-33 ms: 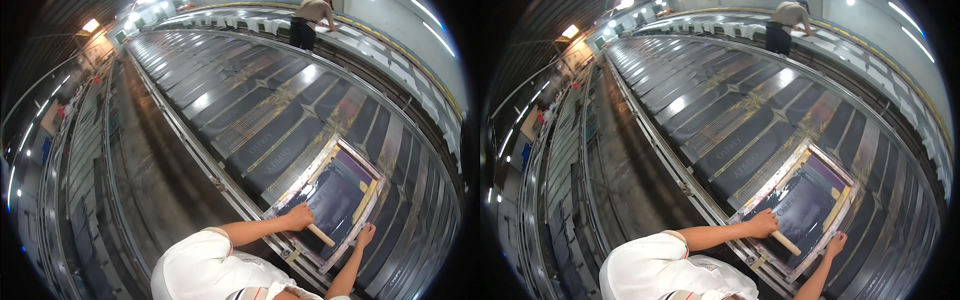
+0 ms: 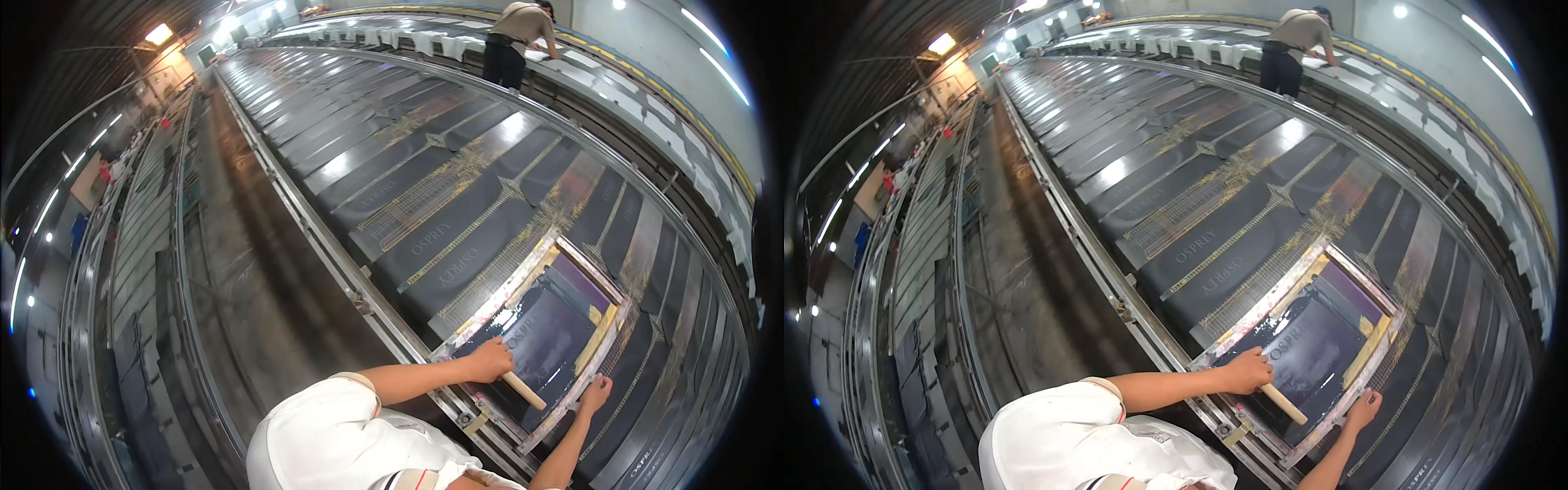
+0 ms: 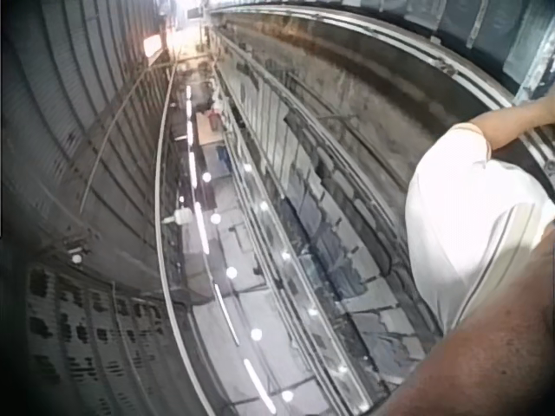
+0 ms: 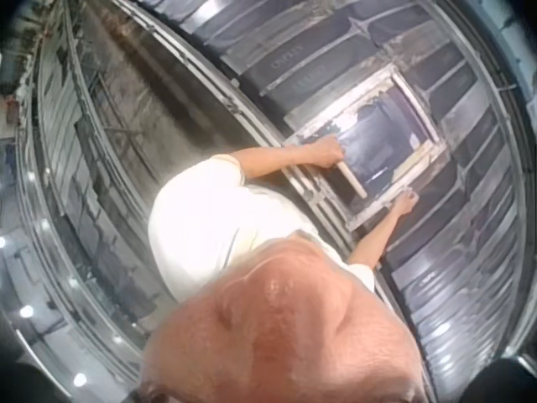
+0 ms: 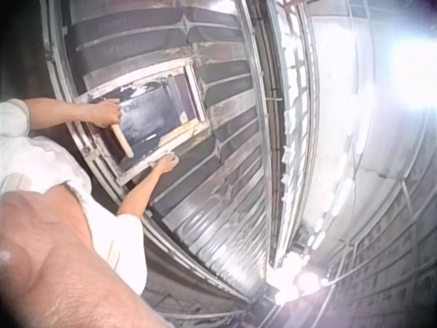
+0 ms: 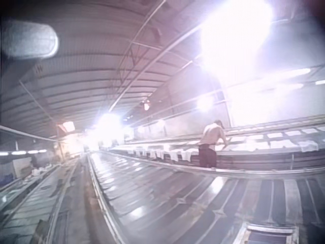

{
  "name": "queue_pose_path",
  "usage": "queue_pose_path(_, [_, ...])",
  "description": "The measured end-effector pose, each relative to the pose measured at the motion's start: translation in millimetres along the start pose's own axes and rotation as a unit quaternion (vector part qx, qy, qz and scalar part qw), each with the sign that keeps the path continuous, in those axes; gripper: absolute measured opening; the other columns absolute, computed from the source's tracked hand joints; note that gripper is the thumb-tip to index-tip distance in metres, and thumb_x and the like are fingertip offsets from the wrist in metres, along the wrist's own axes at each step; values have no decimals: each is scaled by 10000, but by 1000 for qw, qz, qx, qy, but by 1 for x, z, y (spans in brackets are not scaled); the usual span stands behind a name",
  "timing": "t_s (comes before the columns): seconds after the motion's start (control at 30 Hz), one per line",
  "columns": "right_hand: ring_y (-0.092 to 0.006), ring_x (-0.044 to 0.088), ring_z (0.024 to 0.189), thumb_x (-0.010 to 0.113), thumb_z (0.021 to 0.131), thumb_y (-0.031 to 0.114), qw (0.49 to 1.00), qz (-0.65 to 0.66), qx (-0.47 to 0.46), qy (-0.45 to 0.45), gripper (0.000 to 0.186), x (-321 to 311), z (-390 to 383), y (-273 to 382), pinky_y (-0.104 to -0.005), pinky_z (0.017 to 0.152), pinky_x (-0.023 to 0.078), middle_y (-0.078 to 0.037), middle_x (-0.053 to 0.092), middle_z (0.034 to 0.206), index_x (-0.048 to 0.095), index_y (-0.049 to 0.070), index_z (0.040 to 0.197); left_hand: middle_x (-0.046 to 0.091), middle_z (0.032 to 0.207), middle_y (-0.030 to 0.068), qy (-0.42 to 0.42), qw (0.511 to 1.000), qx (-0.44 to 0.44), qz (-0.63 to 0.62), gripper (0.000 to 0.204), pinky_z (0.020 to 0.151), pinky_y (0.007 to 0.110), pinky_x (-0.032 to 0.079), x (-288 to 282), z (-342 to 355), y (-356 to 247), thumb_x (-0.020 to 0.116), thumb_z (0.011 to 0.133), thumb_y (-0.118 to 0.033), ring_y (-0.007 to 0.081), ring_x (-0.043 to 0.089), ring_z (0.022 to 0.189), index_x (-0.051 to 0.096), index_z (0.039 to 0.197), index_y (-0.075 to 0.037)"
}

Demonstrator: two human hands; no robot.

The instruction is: The person uses a squeegee to spread dark ink across a screen printing frame mounted over a conveyor belt. They repeatedly pull the squeegee across the screen to ensure even coverage of the ink on the fabric below.

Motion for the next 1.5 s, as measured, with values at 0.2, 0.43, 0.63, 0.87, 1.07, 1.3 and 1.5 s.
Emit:
queue_pose_path(0.2, [-243,688,1003,639,1006,283,989,137,-27,43,290,-14,8,66,-393,916,515,-105,751,1079,720,41,1144,706,848,12,-44,996,-61,-51,222,872,421,415,-26,-16,21,872,671,-281,235,665,921,732,801,-168])
queue_pose_path(0.43, [-286,680,1081,638,993,240,982,177,-60,32,320,100,-86,187,-391,968,508,-158,738,1171,711,-8,1181,717,827,10,-38,994,-107,4,235,857,452,434,-98,-84,157,877,645,-304,251,677,891,761,824,-205])
queue_pose_path(0.63, [-286,690,1128,658,965,248,971,229,-29,57,311,157,-147,265,-376,1005,501,-145,747,1183,737,42,1185,747,868,29,-27,996,-76,-26,220,841,465,468,-157,-143,252,859,656,-248,293,701,884,766,837,-163])
queue_pose_path(0.87, [-299,716,1026,683,951,360,982,185,29,12,315,145,-166,307,-380,916,524,-128,765,1096,753,123,1146,754,1008,-15,-67,998,0,8,390,777,379,436,-211,-188,219,805,603,-69,209,629,787,745,984,-131])
queue_pose_path(1.07, [-268,692,878,672,960,379,988,147,50,17,298,139,-167,310,-382,810,524,-117,737,933,752,159,1144,716,1035,-15,-55,998,26,-17,409,781,384,419,-195,-201,220,778,581,-60,218,597,794,698,978,-123])
queue_pose_path(1.3, [-328,720,847,666,946,387,992,87,74,60,300,141,-160,310,-423,789,539,-150,729,862,752,163,1125,708,1061,1,-58,998,33,-14,430,783,394,410,-190,-166,244,755,574,-44,227,590,825,691,993,-114])
queue_pose_path(1.5, [-315,707,934,697,936,371,976,-120,26,180,297,114,-132,341,-405,820,545,-149,741,1015,770,126,1087,719,1036,-1,-102,993,57,0,437,789,397,422,-186,-38,321,757,585,-34,246,615,854,710,1010,-127])
Point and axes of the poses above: each hand's wrist, its own z-axis towards the middle knuckle, its own x-axis out of the palm, y = z × x, the point moved 3 cm from there along z, towards the middle knuckle
